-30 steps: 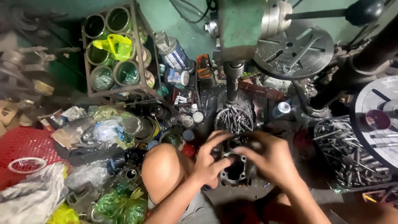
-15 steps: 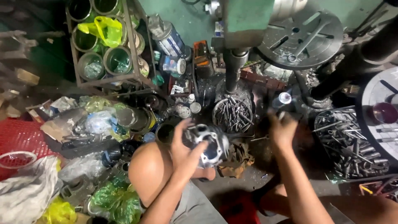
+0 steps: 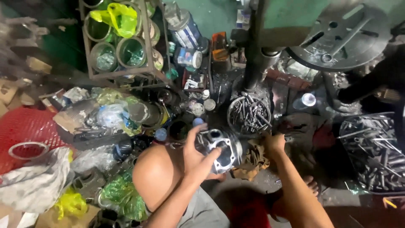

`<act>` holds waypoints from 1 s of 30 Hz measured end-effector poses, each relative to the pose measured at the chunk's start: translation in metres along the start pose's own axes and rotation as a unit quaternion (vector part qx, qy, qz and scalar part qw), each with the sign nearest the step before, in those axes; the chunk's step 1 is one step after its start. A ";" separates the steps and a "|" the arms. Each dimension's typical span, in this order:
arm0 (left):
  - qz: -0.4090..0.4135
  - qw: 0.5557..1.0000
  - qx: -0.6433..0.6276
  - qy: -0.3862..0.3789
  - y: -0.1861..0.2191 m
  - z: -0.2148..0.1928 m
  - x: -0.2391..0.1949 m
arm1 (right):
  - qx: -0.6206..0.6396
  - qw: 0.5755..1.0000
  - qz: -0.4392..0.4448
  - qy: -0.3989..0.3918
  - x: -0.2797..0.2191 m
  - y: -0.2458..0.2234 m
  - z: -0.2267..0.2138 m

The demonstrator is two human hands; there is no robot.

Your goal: Cleaning and inspecting a motorcycle engine cylinder head using a cloth and a small scraping tool in a workshop.

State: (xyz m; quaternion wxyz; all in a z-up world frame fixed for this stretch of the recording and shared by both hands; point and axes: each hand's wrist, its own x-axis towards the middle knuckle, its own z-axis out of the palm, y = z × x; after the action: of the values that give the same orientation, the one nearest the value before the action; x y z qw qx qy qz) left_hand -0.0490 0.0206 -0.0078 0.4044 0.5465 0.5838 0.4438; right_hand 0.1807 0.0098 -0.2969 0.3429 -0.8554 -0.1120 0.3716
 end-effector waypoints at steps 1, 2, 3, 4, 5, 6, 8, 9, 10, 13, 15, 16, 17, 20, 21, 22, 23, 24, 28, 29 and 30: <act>0.041 0.998 0.039 -0.009 -0.003 0.003 0.000 | -0.059 0.998 -0.011 -0.011 -0.008 -0.004 -0.009; 0.082 0.994 0.075 -0.021 -0.007 0.007 0.000 | -0.117 0.993 -0.020 -0.019 -0.015 -0.007 -0.020; 0.083 0.993 0.073 -0.028 -0.008 0.012 -0.003 | -0.115 0.993 -0.016 -0.013 0.011 0.033 -0.015; 0.107 0.983 0.128 -0.075 -0.009 0.017 -0.006 | -0.152 0.988 -0.010 -0.005 0.035 0.075 -0.009; 0.131 0.967 0.181 -0.122 -0.009 0.022 -0.010 | -0.189 0.982 -0.002 0.004 0.059 0.118 -0.004; 0.134 0.966 0.181 -0.128 -0.014 0.030 -0.014 | -0.186 0.983 0.002 0.007 0.044 0.121 -0.012; 0.111 0.916 0.276 -0.269 -0.024 0.044 -0.025 | -0.209 0.973 0.094 -0.016 0.012 0.127 -0.025; 0.112 0.915 0.277 -0.272 -0.018 0.048 -0.029 | -0.207 0.973 0.097 -0.015 0.010 0.128 -0.027; 0.089 0.868 0.333 -0.358 -0.013 0.054 -0.032 | -0.269 0.960 0.063 -0.045 0.010 0.128 -0.028; 0.085 0.805 0.373 -0.454 -0.045 0.080 -0.051 | -0.283 0.956 0.028 -0.073 0.014 0.127 -0.034; 0.120 0.800 0.359 -0.465 -0.072 0.100 -0.063 | -0.227 0.972 0.020 -0.058 0.027 0.131 -0.035; 0.108 0.795 0.347 -0.486 -0.079 0.108 -0.069 | -0.224 0.973 0.019 -0.042 0.036 0.135 -0.034; 0.097 0.788 0.336 -0.506 -0.086 0.117 -0.074 | -0.221 0.975 0.019 -0.026 0.045 0.139 -0.033; 0.108 0.763 0.356 -0.529 -0.135 0.149 -0.086 | -0.237 0.971 -0.013 -0.009 0.003 0.083 -0.063; 0.109 0.760 0.357 -0.532 -0.143 0.155 -0.089 | -0.235 0.972 -0.010 -0.009 0.016 0.104 -0.057; 0.100 0.751 0.368 -0.539 -0.150 0.163 -0.090 | -0.212 0.977 -0.017 0.019 0.032 0.122 -0.052; 0.091 0.741 0.380 -0.545 -0.157 0.172 -0.091 | -0.189 0.980 -0.025 0.047 0.048 0.141 -0.046; 0.092 0.739 0.379 -0.549 -0.158 0.177 -0.093 | -0.189 0.981 -0.021 0.049 0.048 0.147 -0.047; 0.102 0.715 0.418 -0.551 -0.168 0.189 -0.103 | -0.310 0.944 -0.098 0.058 0.056 0.150 -0.050; 0.102 0.706 0.427 -0.555 -0.170 0.192 -0.104 | -0.292 0.948 -0.115 0.061 0.061 0.145 -0.053; 0.102 0.707 0.426 -0.555 -0.175 0.195 -0.109 | -0.293 0.947 -0.115 0.062 0.055 0.113 -0.067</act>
State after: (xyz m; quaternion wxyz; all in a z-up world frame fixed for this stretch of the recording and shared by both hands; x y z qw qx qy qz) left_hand 0.0973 -0.0745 -0.2314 0.3320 0.8647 0.3213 -0.1969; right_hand 0.2602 -0.0828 -0.3703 0.1238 -0.9208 -0.2924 0.2266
